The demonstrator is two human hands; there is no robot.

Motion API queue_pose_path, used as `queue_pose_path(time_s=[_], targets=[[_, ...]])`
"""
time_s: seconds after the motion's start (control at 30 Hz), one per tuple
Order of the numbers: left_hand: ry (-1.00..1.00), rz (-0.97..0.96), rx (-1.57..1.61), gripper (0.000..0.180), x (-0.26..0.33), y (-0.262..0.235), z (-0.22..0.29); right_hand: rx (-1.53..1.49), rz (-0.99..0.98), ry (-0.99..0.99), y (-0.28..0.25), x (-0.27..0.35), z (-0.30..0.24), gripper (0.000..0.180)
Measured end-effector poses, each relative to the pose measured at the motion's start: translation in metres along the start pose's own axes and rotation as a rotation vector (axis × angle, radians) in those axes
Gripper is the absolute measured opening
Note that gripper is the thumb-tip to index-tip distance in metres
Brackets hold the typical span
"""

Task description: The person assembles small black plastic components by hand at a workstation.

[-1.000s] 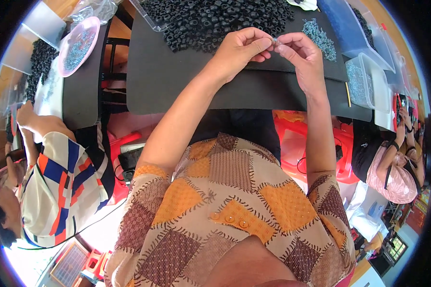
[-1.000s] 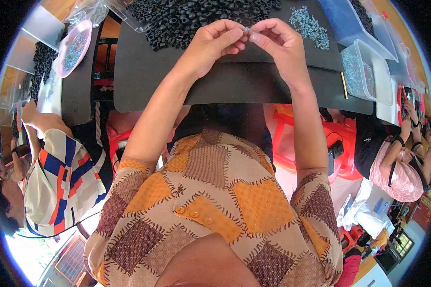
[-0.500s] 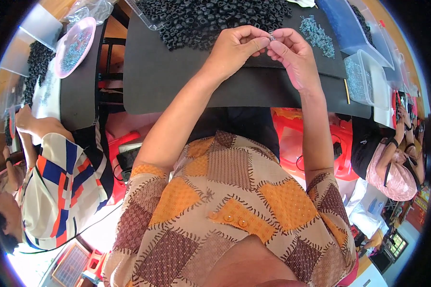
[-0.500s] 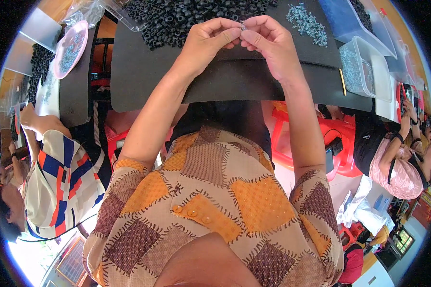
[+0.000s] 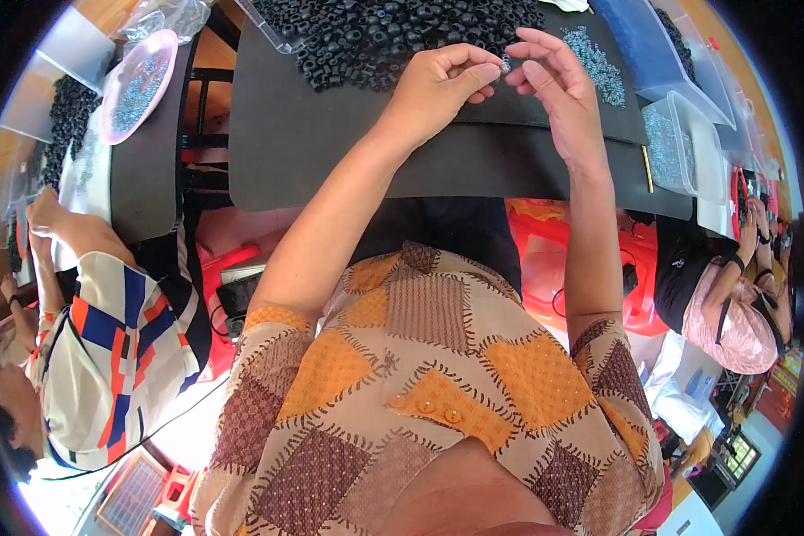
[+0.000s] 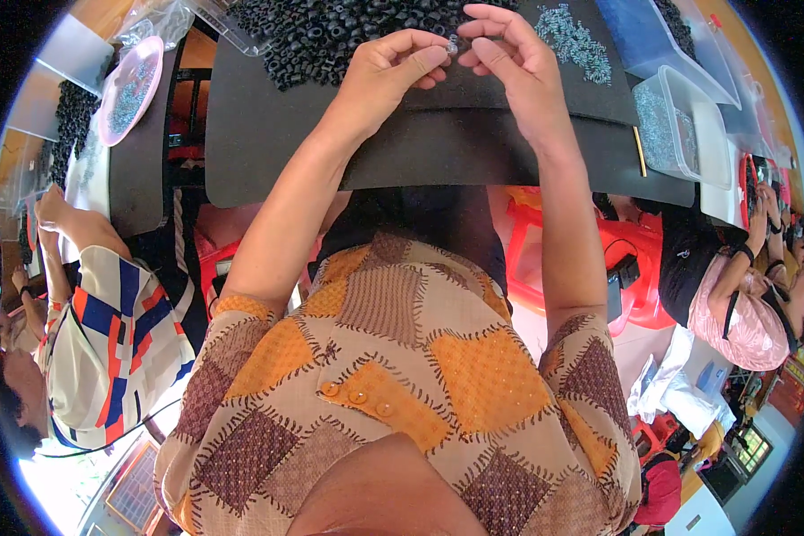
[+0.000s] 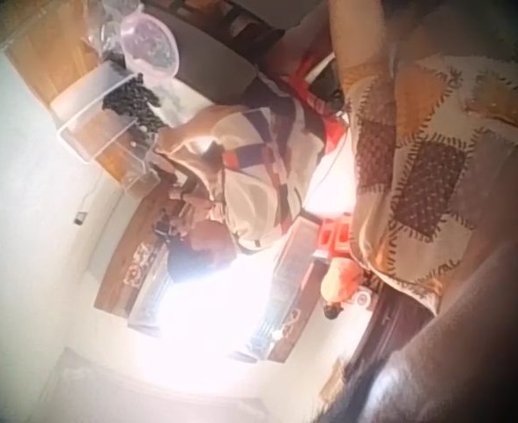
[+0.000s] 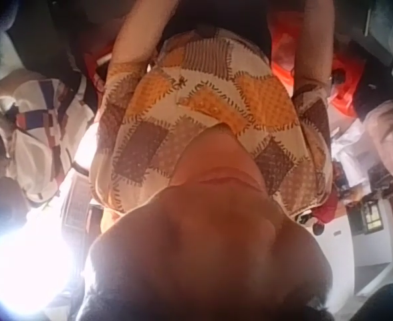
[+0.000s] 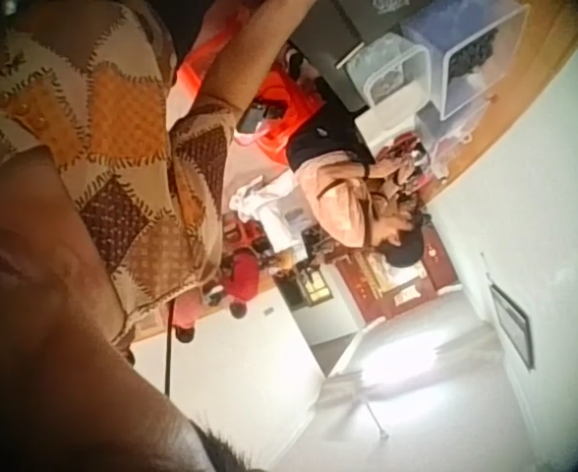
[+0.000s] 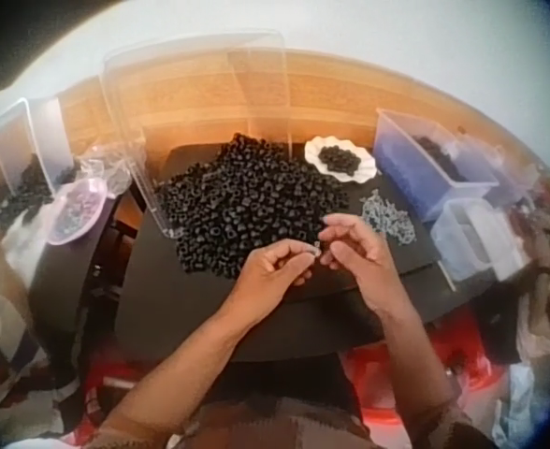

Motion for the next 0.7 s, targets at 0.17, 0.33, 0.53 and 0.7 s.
queue_pose_path(time_s=[0.17, 0.33, 0.53, 0.7], targets=[[-0.011, -0.052, -0.104, 0.022, 0.002, 0.005, 0.004, 0.069, -0.267, 0.195, 0.002, -0.001, 0.017, 0.020], [0.010, -0.035, -0.094, 0.022, 0.001, 0.003, 0.001, 0.113, -0.199, 0.057, 0.001, 0.002, 0.008, 0.012], [-0.108, -0.159, 0.043, 0.025, 0.003, 0.012, -0.005, 0.267, -0.184, -0.185, -0.001, 0.005, -0.004, 0.009], [-0.151, -0.258, 0.211, 0.026, 0.002, 0.014, -0.011, -0.024, -0.171, -0.058, 0.001, 0.007, 0.010, 0.010]])
Point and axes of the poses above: each hand's wrist, its own x-axis away from the middle knuckle, its own y-axis out of the palm, z = x × y, the point moved 8 cm from there along -x, towards the middle knuckle, and after that the axes turned 5 degrees about -z, right-handed, at the moved point
